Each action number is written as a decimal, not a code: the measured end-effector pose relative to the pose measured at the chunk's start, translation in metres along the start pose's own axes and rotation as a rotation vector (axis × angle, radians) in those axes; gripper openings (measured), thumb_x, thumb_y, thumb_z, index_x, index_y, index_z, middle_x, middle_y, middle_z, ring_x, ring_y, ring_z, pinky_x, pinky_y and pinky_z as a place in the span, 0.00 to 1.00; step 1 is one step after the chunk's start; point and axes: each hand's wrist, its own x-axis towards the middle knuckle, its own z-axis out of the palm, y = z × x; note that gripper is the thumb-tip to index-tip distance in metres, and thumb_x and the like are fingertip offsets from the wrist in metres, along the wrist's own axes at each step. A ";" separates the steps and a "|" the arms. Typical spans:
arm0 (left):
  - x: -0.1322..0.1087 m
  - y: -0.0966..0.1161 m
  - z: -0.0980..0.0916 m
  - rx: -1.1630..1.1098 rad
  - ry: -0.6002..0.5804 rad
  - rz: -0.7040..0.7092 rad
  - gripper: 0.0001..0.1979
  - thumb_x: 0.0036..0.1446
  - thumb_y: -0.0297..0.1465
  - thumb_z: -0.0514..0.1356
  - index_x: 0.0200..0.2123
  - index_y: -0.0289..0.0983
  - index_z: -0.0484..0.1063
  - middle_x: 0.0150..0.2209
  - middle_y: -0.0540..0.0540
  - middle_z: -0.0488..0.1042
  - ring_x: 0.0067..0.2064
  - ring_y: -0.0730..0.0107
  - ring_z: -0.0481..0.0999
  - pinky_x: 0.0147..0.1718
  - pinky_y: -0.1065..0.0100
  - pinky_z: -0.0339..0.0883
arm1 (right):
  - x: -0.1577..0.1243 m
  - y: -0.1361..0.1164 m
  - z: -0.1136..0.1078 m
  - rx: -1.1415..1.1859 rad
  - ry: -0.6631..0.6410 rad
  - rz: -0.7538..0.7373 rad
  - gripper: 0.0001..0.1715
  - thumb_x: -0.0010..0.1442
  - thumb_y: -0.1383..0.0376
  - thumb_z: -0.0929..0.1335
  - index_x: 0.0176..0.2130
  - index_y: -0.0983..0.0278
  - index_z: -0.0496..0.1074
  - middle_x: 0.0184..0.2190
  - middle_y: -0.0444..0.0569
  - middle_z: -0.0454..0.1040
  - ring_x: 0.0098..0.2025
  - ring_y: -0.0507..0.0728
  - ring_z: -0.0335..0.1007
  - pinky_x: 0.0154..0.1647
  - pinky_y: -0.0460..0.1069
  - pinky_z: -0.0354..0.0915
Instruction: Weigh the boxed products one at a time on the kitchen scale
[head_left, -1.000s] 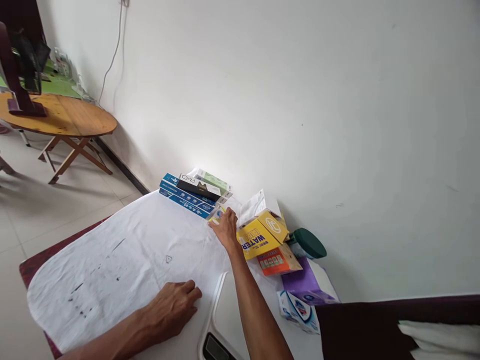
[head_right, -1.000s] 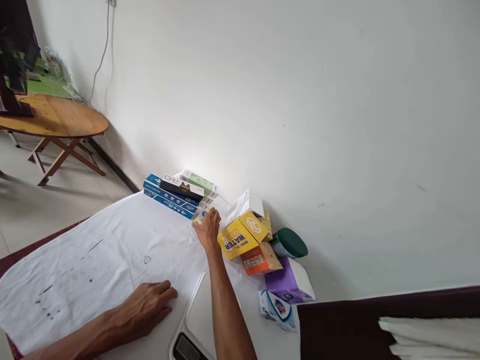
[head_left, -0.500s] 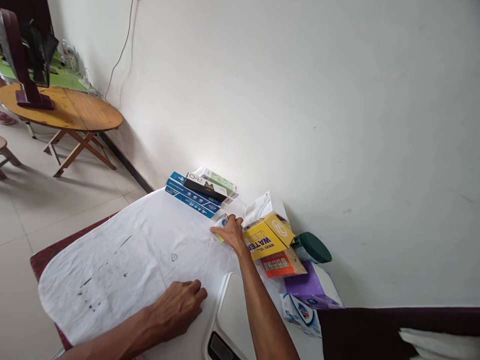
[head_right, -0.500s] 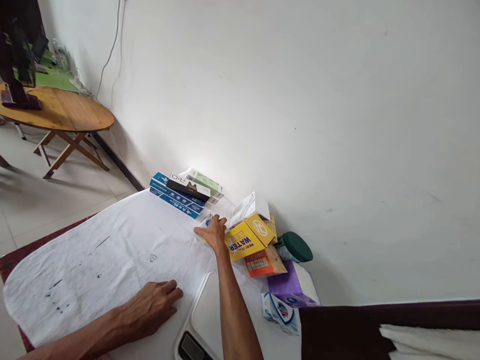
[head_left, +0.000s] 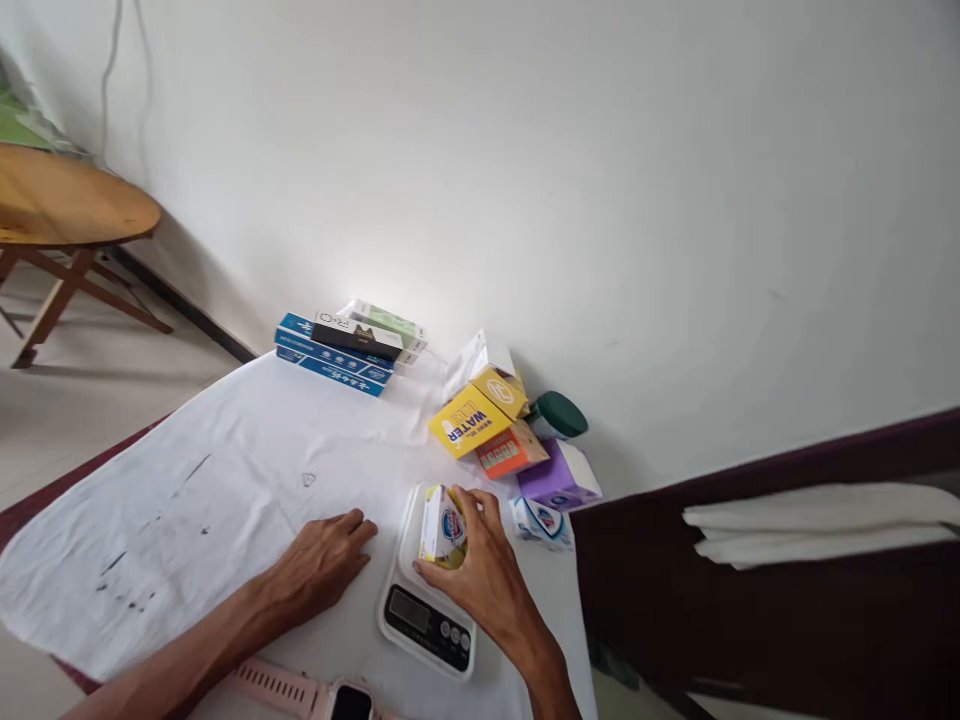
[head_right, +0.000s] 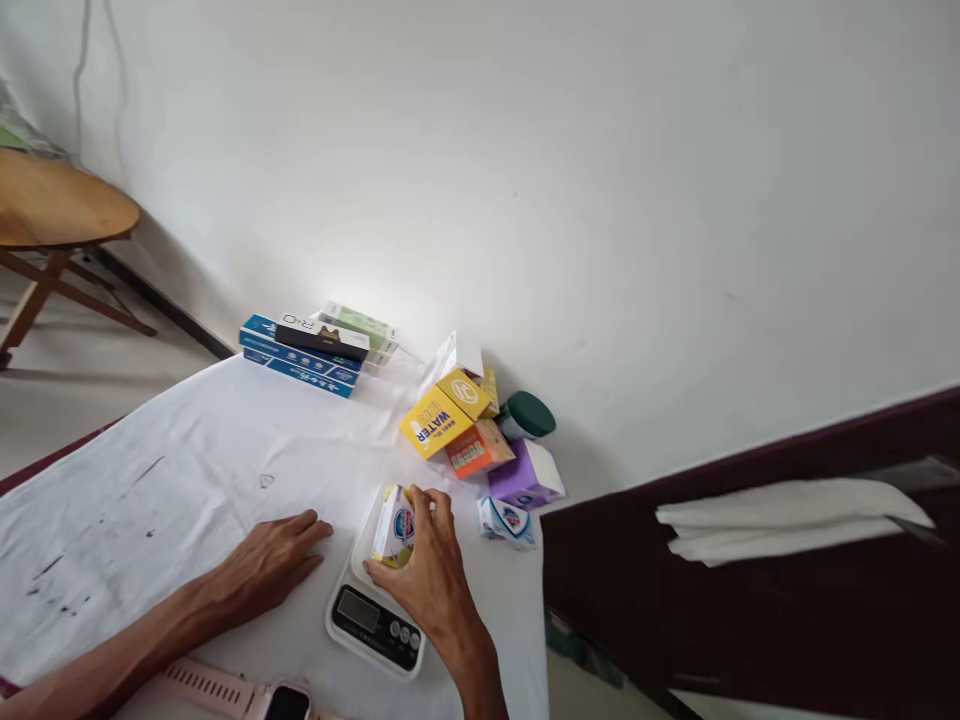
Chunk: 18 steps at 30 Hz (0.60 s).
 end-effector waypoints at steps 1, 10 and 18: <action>0.000 -0.001 0.001 0.001 0.005 -0.001 0.08 0.68 0.26 0.52 0.48 0.38 0.68 0.46 0.43 0.75 0.44 0.58 0.80 0.41 0.60 0.75 | -0.007 0.003 0.001 -0.002 -0.009 0.030 0.49 0.43 0.65 0.77 0.62 0.61 0.62 0.58 0.54 0.61 0.63 0.65 0.63 0.66 0.57 0.62; 0.001 -0.021 0.020 -0.021 0.228 0.130 0.13 0.71 0.32 0.49 0.52 0.40 0.69 0.41 0.45 0.76 0.34 0.63 0.80 0.31 0.65 0.72 | -0.032 0.005 -0.012 0.055 0.002 0.157 0.61 0.47 0.61 0.79 0.71 0.59 0.51 0.71 0.57 0.49 0.73 0.67 0.47 0.70 0.59 0.57; 0.003 -0.022 0.021 -0.029 0.295 0.147 0.14 0.72 0.35 0.48 0.51 0.41 0.71 0.38 0.47 0.77 0.32 0.65 0.81 0.28 0.68 0.71 | -0.036 -0.008 0.021 -0.082 0.235 0.322 0.52 0.52 0.49 0.77 0.65 0.70 0.61 0.54 0.63 0.72 0.58 0.72 0.68 0.58 0.63 0.68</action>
